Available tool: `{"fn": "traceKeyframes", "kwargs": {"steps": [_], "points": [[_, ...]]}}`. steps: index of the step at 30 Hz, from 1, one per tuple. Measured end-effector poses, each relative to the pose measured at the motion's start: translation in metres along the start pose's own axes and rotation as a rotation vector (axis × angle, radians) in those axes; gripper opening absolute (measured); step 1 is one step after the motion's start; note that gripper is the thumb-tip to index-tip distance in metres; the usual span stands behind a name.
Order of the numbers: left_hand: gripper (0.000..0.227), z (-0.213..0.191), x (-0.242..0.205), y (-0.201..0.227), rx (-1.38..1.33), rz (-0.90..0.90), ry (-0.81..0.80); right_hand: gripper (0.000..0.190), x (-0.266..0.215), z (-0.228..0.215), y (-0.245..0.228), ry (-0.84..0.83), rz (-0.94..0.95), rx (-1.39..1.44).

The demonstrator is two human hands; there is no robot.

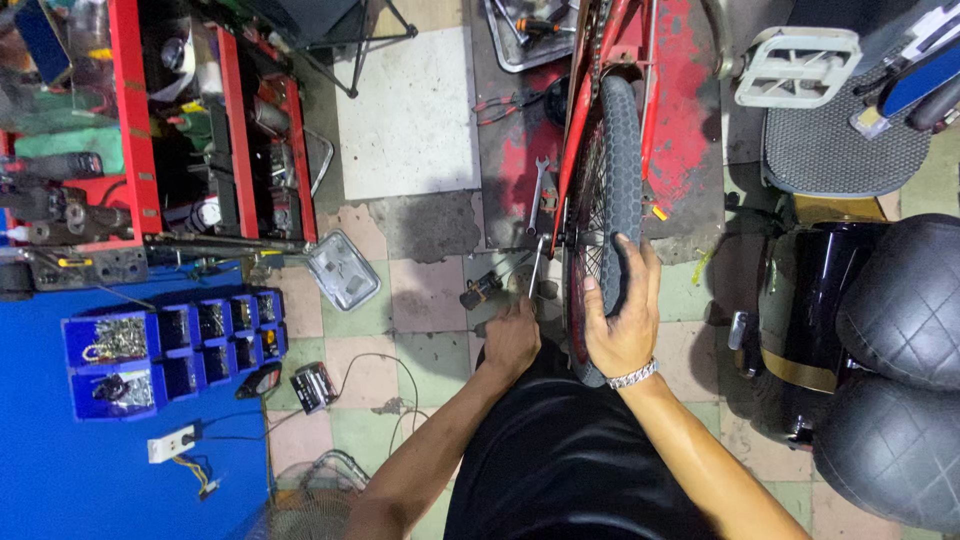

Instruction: The person works on the rear axle and derailleur area of a red bicycle by hand and using a wrench, turning a bolt and moving components near the chain.

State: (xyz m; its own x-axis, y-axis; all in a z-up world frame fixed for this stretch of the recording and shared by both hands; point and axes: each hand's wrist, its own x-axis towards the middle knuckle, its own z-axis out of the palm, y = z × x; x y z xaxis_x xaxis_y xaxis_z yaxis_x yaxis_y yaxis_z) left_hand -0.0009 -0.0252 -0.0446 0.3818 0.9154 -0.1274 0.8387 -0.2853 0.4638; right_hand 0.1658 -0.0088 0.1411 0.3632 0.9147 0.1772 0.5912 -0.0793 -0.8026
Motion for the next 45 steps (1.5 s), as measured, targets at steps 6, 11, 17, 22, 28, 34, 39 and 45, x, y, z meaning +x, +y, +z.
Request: {"fn": "traceKeyframes", "kwargs": {"steps": [6,11,17,22,28,34,39,45], "points": [[0.026,0.034,0.009,-0.004,-0.091,-0.083,-0.059,0.058,0.0,-0.001,0.001,-0.006,-0.014,-0.01],[0.024,0.053,0.006,-0.013,-0.089,-0.138,-0.12,0.058,-0.001,-0.002,-0.001,-0.02,-0.003,0.004],[0.056,0.07,0.022,-0.02,-0.079,-0.112,-0.158,0.058,-0.001,-0.002,-0.001,-0.004,-0.028,0.0],[0.057,0.085,0.031,-0.032,-0.165,-0.147,-0.208,0.057,-0.001,-0.003,-0.005,-0.004,-0.022,0.003],[0.027,0.098,0.115,-0.101,-0.176,0.011,-0.232,0.056,-0.006,-0.006,-0.01,-0.007,-0.005,-0.035],[0.022,0.046,0.247,-0.105,0.548,0.39,-0.348,0.054,-0.011,-0.006,-0.01,-0.004,0.024,-0.068],[0.014,-0.026,0.28,-0.077,0.687,0.516,-0.332,0.055,-0.011,-0.004,-0.009,-0.002,0.047,-0.05],[0.009,-0.069,0.285,-0.025,0.586,0.538,-0.446,0.054,-0.01,-0.003,-0.008,0.01,0.03,-0.048]]}}
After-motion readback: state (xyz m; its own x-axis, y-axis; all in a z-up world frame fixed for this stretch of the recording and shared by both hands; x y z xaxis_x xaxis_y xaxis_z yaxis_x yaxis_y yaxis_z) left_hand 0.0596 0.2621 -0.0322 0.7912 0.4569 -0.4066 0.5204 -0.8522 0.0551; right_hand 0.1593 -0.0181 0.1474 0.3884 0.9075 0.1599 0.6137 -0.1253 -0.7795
